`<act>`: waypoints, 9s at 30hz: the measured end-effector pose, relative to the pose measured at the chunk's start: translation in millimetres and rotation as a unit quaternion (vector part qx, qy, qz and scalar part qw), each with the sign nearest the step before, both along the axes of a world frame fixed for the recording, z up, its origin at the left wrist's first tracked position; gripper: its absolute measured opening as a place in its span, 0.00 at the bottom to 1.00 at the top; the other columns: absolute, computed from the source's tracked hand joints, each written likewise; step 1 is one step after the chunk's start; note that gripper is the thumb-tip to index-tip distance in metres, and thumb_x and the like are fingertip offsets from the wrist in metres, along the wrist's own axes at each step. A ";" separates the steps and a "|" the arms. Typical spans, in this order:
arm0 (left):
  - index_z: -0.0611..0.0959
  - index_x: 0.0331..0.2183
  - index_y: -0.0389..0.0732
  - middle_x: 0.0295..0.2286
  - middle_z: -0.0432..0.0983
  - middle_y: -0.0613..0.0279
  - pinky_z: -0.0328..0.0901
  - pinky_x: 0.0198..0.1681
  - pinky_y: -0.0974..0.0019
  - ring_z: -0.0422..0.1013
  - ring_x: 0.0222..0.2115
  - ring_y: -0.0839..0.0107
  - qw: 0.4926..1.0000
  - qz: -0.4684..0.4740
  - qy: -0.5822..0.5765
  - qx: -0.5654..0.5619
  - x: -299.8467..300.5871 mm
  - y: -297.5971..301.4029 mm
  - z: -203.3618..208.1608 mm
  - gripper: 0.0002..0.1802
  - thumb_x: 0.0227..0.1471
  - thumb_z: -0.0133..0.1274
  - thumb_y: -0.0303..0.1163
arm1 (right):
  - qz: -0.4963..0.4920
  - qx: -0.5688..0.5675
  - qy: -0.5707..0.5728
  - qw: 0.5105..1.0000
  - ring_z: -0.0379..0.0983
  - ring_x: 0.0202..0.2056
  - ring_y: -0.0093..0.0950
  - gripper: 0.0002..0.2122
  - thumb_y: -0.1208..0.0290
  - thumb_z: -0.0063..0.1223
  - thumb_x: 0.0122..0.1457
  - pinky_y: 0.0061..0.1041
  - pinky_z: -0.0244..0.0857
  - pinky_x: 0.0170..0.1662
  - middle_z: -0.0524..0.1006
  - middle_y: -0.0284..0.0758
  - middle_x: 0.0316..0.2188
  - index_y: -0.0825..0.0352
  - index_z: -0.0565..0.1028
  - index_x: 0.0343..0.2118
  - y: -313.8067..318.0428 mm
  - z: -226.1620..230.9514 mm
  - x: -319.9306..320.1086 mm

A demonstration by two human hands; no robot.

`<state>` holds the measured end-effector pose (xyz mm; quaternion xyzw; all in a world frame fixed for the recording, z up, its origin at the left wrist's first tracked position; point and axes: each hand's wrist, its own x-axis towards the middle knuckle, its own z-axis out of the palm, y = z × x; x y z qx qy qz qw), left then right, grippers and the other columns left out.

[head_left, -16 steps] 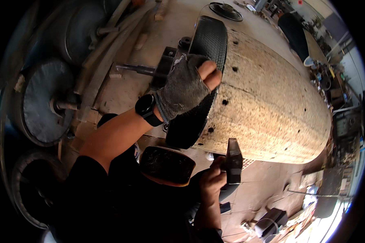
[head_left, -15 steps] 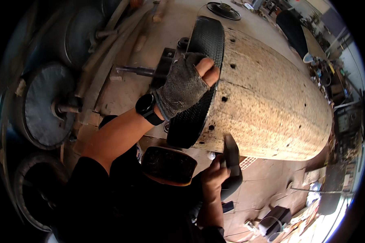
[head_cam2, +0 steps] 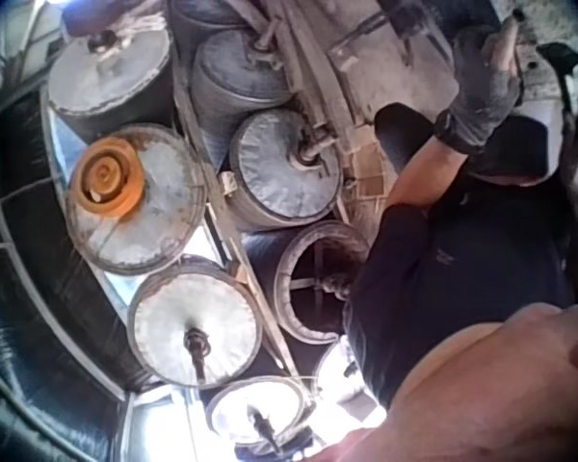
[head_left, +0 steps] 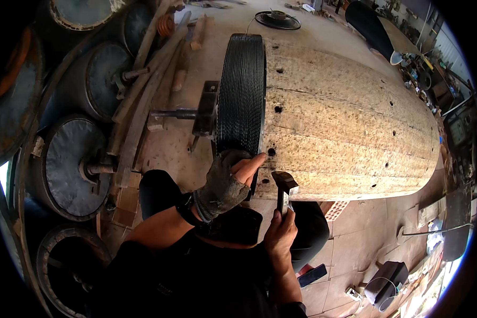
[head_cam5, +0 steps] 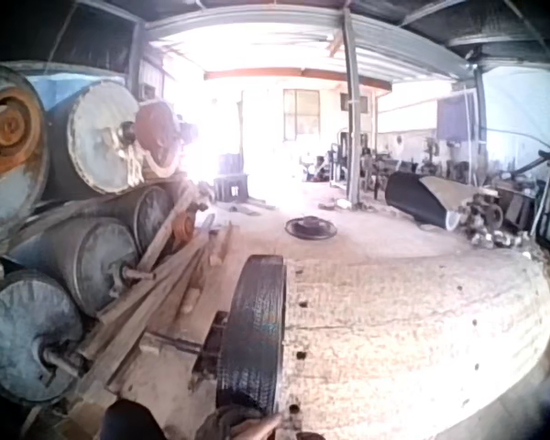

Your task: The person hammers nails into a wooden boat hull to secure a black mesh material along the edge. They repeatedly position the mesh and strike the nails with a hammer.

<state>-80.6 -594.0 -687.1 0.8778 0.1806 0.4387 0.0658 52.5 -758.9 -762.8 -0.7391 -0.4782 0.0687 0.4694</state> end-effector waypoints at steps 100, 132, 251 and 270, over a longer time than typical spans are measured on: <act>0.80 0.36 0.41 0.31 0.70 0.63 0.67 0.35 0.55 0.70 0.32 0.61 0.984 0.108 -0.027 0.142 21.1 78.4 63.7 0.09 0.50 0.59 0.29 | -0.019 -0.015 -0.063 0.998 0.68 0.17 0.33 0.07 0.74 0.47 0.65 0.33 0.62 0.20 0.70 0.43 0.16 0.75 0.68 0.36 21.7 10.9 -10.8; 0.69 0.58 0.37 0.27 0.74 0.65 0.68 0.37 0.58 0.72 0.29 0.63 0.987 -0.039 -0.032 -0.150 -0.2 -32.0 -34.4 0.39 0.41 0.56 0.15 | -0.013 0.060 -0.025 0.998 0.75 0.24 0.50 0.11 0.74 0.58 0.60 0.41 0.68 0.25 0.76 0.48 0.24 0.70 0.70 0.42 -21.8 -42.0 -4.1; 0.79 0.33 0.40 0.33 0.71 0.61 0.66 0.38 0.58 0.70 0.35 0.61 0.977 0.147 -0.057 0.142 20.6 43.8 21.0 0.07 0.49 0.59 0.27 | -0.012 0.208 0.009 0.978 0.63 0.19 0.21 0.18 0.58 0.40 0.69 0.20 0.55 0.20 0.71 0.35 0.25 0.72 0.68 0.35 -28.0 -12.4 -25.9; 0.68 0.60 0.37 0.23 0.71 0.71 0.66 0.35 0.61 0.69 0.23 0.70 1.000 -0.026 -0.001 -0.006 -1.9 -62.6 -76.9 0.40 0.43 0.55 0.15 | -0.047 0.009 0.007 0.999 0.74 0.24 0.53 0.13 0.72 0.57 0.61 0.44 0.67 0.26 0.75 0.50 0.24 0.71 0.69 0.44 -61.5 -87.9 -9.9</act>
